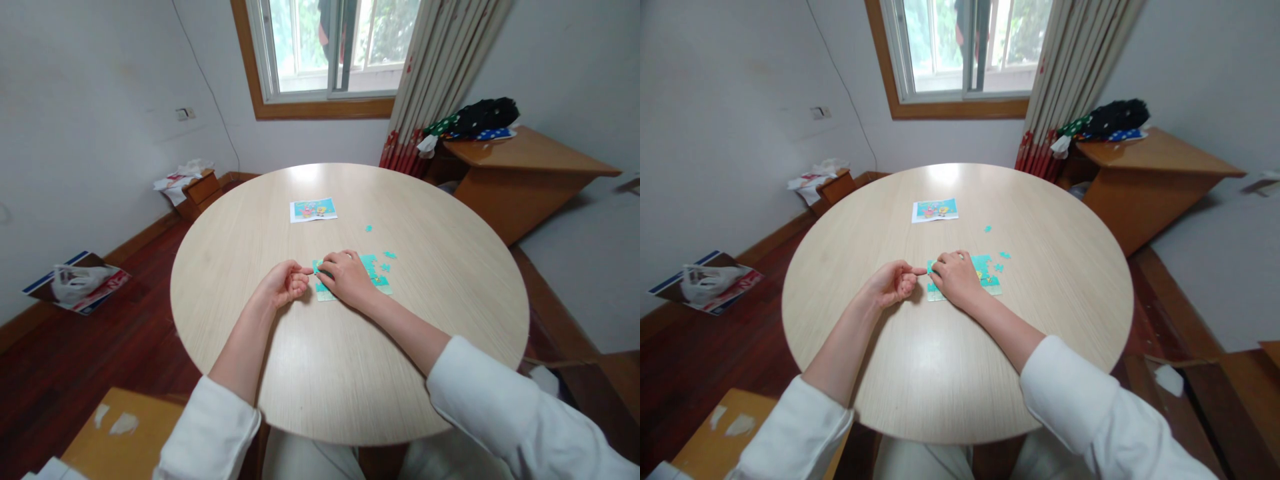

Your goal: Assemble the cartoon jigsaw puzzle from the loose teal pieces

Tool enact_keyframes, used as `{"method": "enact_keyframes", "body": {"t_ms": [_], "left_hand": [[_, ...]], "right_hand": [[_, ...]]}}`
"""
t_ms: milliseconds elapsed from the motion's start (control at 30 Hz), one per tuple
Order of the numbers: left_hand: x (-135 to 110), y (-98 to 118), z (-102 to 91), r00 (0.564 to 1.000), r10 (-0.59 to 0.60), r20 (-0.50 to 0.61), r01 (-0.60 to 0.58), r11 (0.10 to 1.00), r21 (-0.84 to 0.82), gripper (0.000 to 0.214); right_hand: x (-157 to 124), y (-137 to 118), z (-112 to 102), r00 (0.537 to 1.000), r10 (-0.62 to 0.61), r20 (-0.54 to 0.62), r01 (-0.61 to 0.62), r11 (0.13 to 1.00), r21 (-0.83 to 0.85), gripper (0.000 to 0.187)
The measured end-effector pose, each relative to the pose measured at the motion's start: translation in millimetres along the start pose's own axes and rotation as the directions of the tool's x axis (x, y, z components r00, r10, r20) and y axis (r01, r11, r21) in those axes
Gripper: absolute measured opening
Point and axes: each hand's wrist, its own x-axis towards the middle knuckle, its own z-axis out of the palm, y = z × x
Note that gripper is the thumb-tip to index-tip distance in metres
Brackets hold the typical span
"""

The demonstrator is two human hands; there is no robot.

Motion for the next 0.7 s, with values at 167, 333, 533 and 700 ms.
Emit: {"method": "enact_keyframes", "body": {"t_ms": [167, 333, 533, 700], "left_hand": [[-0.9, 0.4, 1.7, 1.0, 0.014, -0.015, -0.014, 1.0, 0.006, 0.025], [-0.3, 0.2, 1.3, 1.0, 0.025, -0.015, -0.024, 0.999, 0.033, 0.03], [-4.7, -0.7, 5.4, 0.993, 0.111, -0.031, -0.104, 0.982, 0.159, 0.037], [-4.0, -0.6, 6.9, 0.998, 0.055, 0.029, -0.06, 0.981, 0.184, 0.035]], "right_hand": [[4.7, -5.3, -2.0, 0.999, -0.021, 0.037, 0.023, 0.998, -0.057, 0.021], [5.4, -6.6, -4.2, 0.998, -0.03, 0.057, 0.035, 0.997, -0.075, 0.022], [6.4, -5.7, -3.2, 0.998, -0.034, 0.05, 0.038, 0.996, -0.079, 0.023], [7.3, -5.4, -3.1, 0.998, -0.033, 0.053, 0.038, 0.996, -0.08, 0.024]]}}
